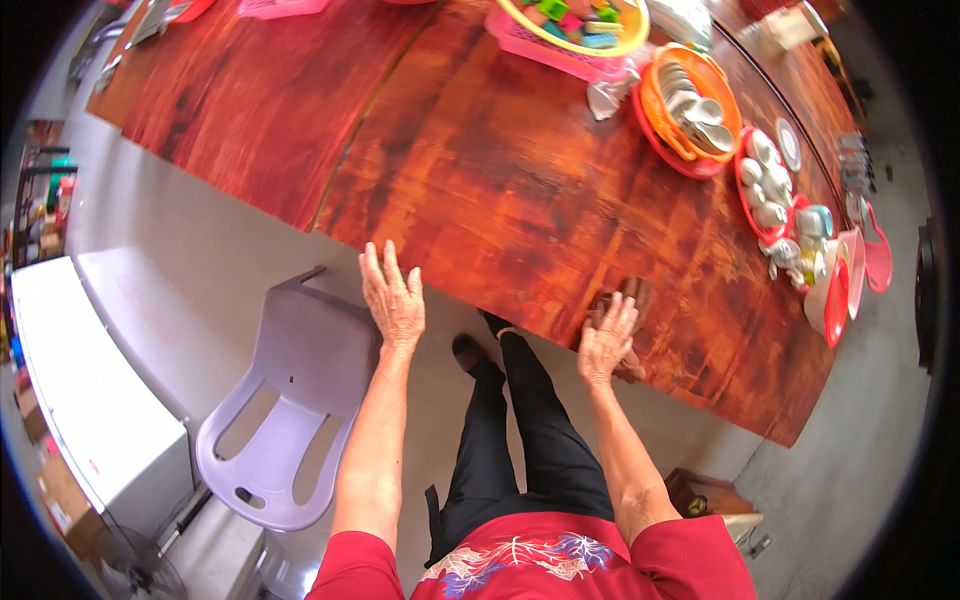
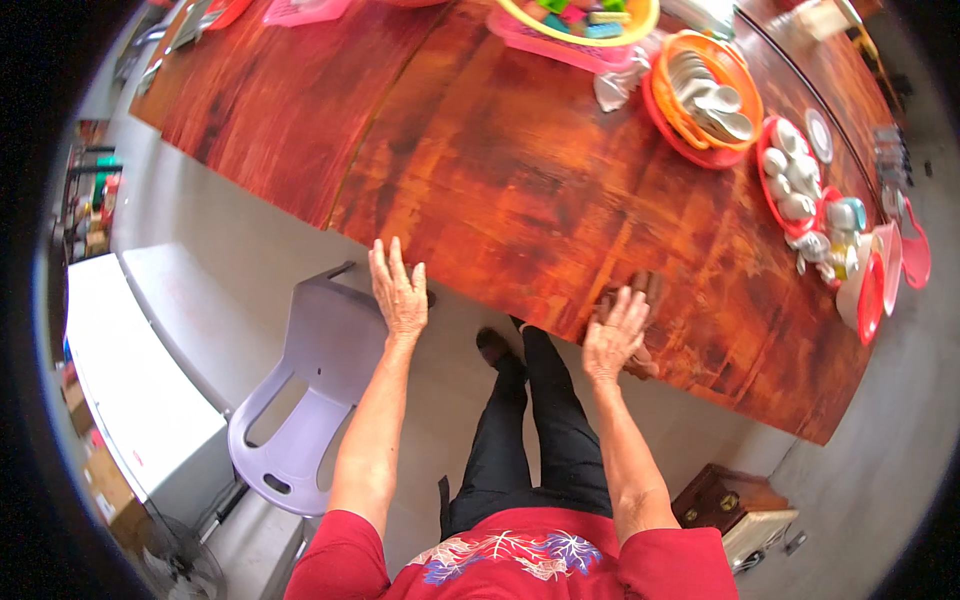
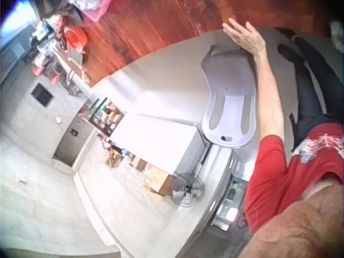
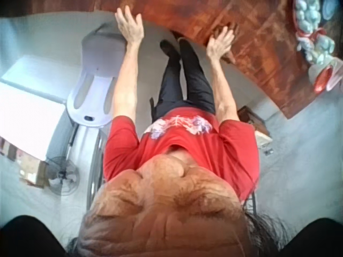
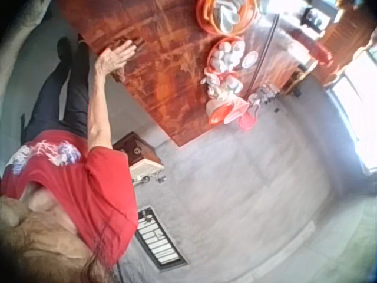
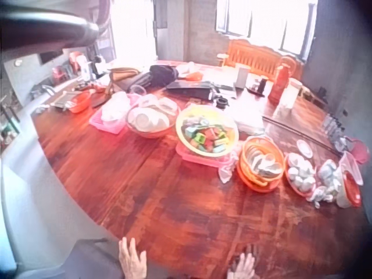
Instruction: The person wipes a large wooden table with a brown cloth, moving around various items such as a pink basin, plastic trays, and stacked cups. They systematically clean different sections of the table surface while navigating around the cluttered items.
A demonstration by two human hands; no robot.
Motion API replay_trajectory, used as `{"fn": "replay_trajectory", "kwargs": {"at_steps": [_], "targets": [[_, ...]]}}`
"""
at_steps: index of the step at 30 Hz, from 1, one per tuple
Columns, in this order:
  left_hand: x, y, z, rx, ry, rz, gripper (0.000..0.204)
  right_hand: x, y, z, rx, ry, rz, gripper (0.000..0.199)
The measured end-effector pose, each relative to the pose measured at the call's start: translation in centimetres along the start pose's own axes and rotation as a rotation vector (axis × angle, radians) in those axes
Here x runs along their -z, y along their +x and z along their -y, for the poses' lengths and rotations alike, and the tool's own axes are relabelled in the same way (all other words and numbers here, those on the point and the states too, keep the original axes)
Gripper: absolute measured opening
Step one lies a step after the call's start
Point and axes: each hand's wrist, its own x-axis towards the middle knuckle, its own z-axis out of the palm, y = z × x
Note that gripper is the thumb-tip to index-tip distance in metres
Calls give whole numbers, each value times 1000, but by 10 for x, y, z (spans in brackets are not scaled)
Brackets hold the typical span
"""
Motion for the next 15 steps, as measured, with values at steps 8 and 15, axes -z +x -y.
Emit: {"fn": "replay_trajectory", "kwargs": {"at_steps": [8,15], "targets": [[11,-10,15,415,-610,27,49,-14,5,175,956,129,76,60],[12,4,36,741,-972,-101,43,-43,40,301,1388,172,151,56]]}}
